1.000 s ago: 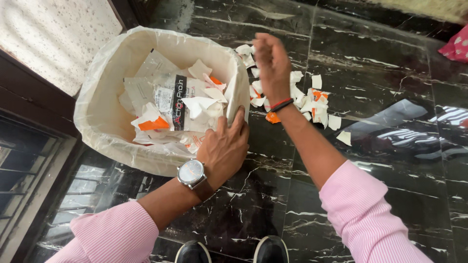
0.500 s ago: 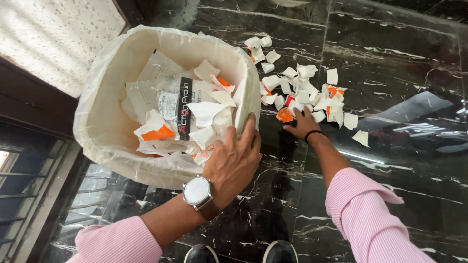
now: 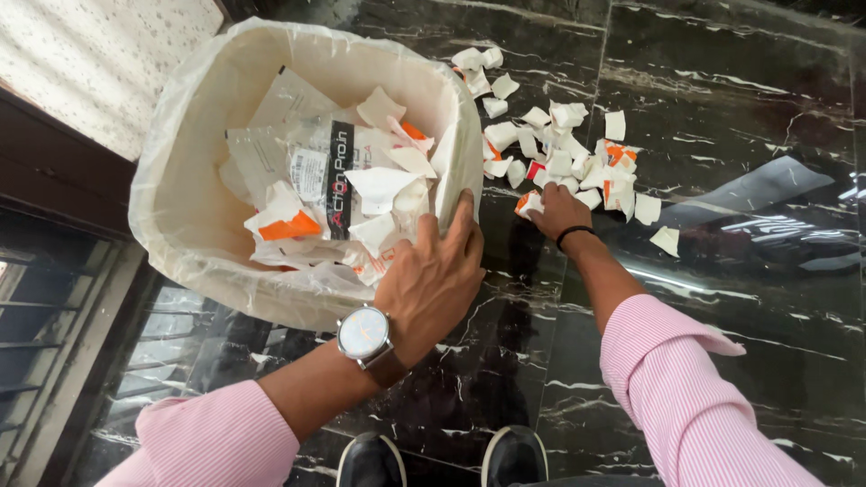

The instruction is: The person kneels on a dark marble floor and picks up scattered pieces of white and orange paper trash by hand, placing them into a white plastic bag held open with the other hand. The person continues collecting the debris until the floor is clear.

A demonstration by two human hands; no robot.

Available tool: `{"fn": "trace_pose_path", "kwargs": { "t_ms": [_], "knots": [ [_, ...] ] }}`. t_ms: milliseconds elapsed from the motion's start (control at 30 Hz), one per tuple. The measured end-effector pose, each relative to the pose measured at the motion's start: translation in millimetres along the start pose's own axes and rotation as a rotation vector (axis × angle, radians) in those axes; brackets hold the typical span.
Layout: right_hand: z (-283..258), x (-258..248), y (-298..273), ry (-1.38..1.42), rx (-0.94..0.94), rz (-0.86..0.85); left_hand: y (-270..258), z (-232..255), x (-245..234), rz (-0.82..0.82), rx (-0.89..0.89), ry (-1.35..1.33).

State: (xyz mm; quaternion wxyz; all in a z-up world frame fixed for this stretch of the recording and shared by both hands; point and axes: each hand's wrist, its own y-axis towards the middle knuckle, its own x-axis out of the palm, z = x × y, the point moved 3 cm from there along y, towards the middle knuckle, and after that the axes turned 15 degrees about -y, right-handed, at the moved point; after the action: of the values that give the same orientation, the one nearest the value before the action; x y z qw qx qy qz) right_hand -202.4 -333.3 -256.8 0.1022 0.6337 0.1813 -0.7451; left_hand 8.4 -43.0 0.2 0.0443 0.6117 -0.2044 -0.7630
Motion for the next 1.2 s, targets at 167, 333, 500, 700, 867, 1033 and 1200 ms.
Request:
{"fn": "trace_pose_path", "kwargs": {
  "t_ms": [167,333,500,700,867,1033,1200],
  "knots": [
    [-2.6,-3.1,-7.2,0.031,-0.129,-0.006,0.5,-0.7,-0.3,0.023,-0.002,-0.034],
    [7.3,44.6,-0.2,0.012,-0.180,-0.085,-1.5,-1.5,3.7,0.023,0.004,0.011],
    [23.7,53.0,19.9,0.154,-0.221,0.043,-1.5,-1.8,5.7,0.024,0.007,0.026],
    [1.3,-58.2,30.1,0.597,-0.074,0.424,-1.5,-1.3,7.5,0.036,0.002,0.014],
    [-58.5,-212.7,-8.2,1.123,-0.323,0.719,-1.5,-1.3,6.6,0.029,0.008,0.002],
    [-134.0,-304.4,-93.6,1.228,-0.769,0.644,-2.1,-1.3,6.2,0.049,0.006,0.000],
    [-143.9,-298.4,-94.4,1.221,-0.846,0.741,-4.7,-3.3,6.8,0.083,0.008,-0.096]
  ]
}}
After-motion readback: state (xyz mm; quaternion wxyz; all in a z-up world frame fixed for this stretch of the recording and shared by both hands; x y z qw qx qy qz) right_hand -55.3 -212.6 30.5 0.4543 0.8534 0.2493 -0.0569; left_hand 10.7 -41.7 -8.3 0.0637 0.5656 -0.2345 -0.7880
